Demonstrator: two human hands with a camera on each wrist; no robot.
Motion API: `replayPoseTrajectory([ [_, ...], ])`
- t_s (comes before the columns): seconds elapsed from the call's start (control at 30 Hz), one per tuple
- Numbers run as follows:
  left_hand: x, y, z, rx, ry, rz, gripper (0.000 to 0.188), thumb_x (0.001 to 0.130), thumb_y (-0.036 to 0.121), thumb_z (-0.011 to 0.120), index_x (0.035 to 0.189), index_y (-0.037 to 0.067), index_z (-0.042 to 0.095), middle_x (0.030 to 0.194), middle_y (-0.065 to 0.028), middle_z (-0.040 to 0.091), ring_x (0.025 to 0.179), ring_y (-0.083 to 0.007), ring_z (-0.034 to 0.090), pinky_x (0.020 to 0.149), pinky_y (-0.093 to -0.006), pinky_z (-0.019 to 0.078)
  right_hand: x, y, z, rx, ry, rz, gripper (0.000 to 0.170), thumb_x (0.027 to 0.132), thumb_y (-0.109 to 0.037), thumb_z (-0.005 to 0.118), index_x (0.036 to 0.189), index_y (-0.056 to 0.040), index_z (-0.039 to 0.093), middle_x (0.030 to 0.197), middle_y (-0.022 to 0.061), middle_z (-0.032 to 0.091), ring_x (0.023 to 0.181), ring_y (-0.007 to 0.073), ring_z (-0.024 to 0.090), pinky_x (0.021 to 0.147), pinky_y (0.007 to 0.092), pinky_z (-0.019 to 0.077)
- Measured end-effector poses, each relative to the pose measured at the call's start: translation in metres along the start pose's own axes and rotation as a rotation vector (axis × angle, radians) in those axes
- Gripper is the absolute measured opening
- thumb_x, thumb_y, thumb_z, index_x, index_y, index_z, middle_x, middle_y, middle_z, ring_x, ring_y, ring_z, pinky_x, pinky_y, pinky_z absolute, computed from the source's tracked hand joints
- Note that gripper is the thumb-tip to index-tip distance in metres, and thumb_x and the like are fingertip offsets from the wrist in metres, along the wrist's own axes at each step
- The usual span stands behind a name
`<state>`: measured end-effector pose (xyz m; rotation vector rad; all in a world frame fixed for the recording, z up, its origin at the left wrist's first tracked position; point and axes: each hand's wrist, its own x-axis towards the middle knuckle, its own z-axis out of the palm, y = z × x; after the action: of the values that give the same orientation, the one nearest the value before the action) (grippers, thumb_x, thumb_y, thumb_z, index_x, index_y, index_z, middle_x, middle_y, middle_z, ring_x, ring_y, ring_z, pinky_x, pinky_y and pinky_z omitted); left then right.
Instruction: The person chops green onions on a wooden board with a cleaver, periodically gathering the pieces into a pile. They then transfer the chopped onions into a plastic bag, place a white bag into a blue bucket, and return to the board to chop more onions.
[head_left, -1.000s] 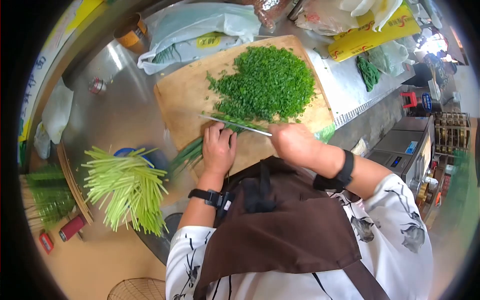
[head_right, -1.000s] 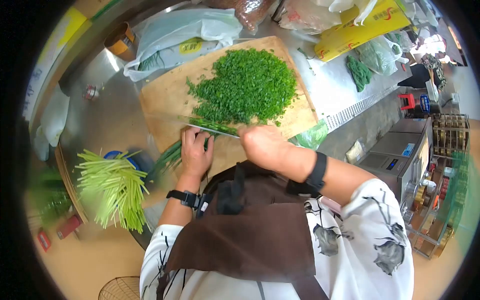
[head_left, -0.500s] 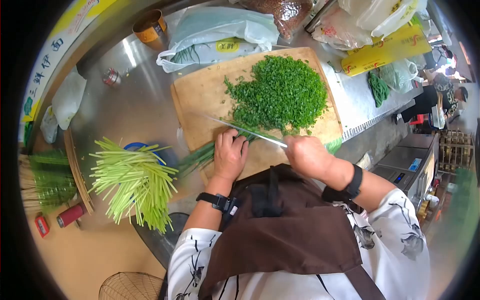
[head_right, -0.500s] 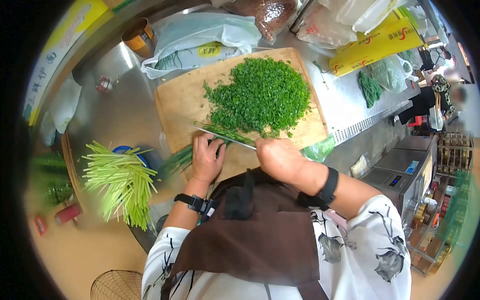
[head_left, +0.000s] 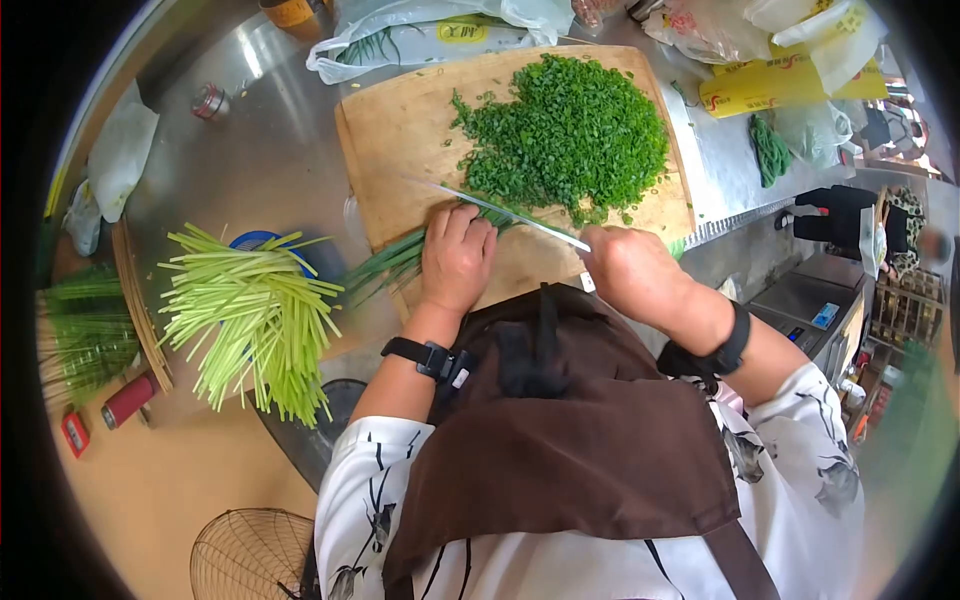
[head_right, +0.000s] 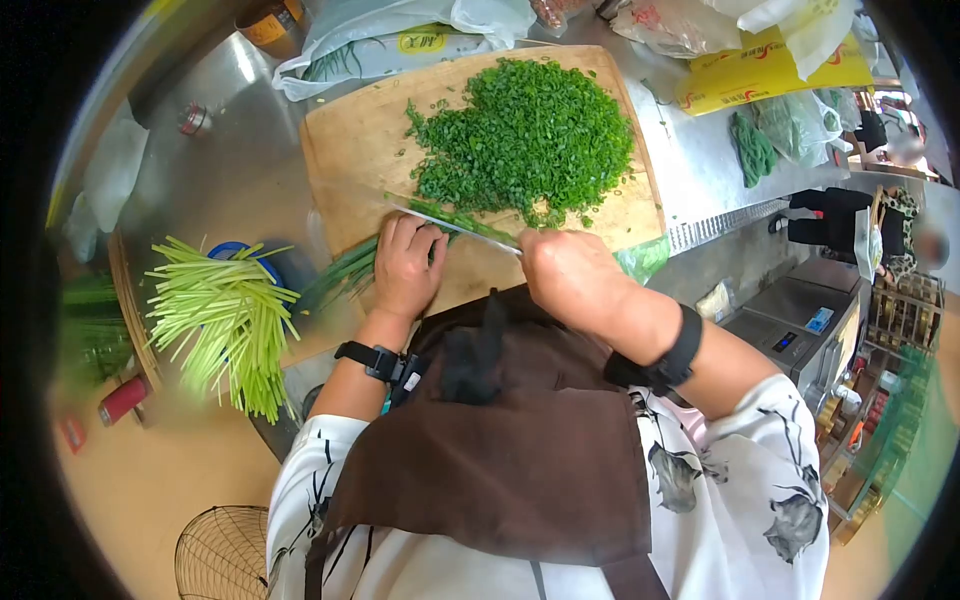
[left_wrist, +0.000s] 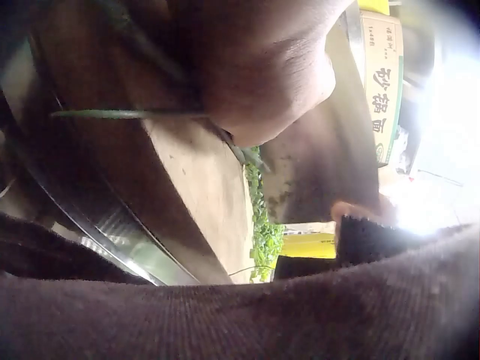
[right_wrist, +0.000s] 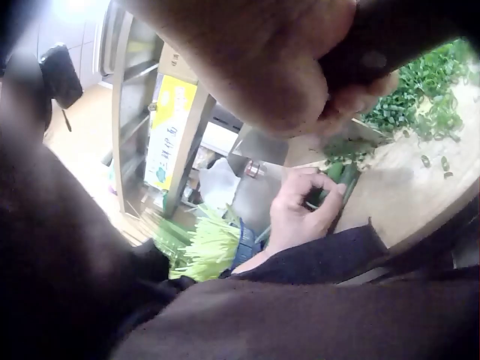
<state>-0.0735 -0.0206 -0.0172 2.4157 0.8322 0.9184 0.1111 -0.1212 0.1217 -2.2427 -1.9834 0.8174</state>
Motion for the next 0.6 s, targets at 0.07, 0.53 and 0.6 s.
replayPoseTrajectory([
  [0.07, 0.0, -0.001, 0.0, 0.003, -0.013, -0.002, 0.014, 0.072, 0.005, 0.071, 0.082, 0.003, 0.063, 0.097, -0.0117, 0.059, 0.091, -0.0314, 0.056, 0.08, -0.0409, 0.0481, -0.008, -0.001, -0.003, -0.015, -0.007, -0.016, 0.01, 0.086, -0.009, 0.055, 0.08, -0.0004, 0.055, 0.065, 0.0219, 0.06, 0.064, 0.0419, 0.061, 0.059, 0.0497, 0.0494],
  [0.53, -0.006, -0.002, -0.005, -0.028, -0.067, -0.037, 0.017, 0.075, 0.008, 0.071, 0.088, 0.003, 0.064, 0.105, -0.0123, 0.058, 0.095, -0.0322, 0.055, 0.08, -0.0414, 0.0483, -0.012, -0.004, -0.001, -0.019, -0.035, 0.024, 0.007, 0.079, -0.006, 0.054, 0.08, -0.0006, 0.058, 0.074, 0.022, 0.064, 0.07, 0.0405, 0.064, 0.064, 0.0474, 0.0517],
  [0.6, -0.005, -0.001, -0.006, -0.012, -0.068, -0.043, 0.015, 0.075, 0.007, 0.071, 0.088, 0.003, 0.064, 0.104, -0.0121, 0.058, 0.093, -0.032, 0.055, 0.08, -0.0418, 0.0483, -0.013, -0.005, 0.001, -0.04, -0.075, 0.047, 0.006, 0.078, -0.005, 0.055, 0.081, -0.0001, 0.058, 0.073, 0.0223, 0.064, 0.069, 0.0402, 0.064, 0.064, 0.0475, 0.0517],
])
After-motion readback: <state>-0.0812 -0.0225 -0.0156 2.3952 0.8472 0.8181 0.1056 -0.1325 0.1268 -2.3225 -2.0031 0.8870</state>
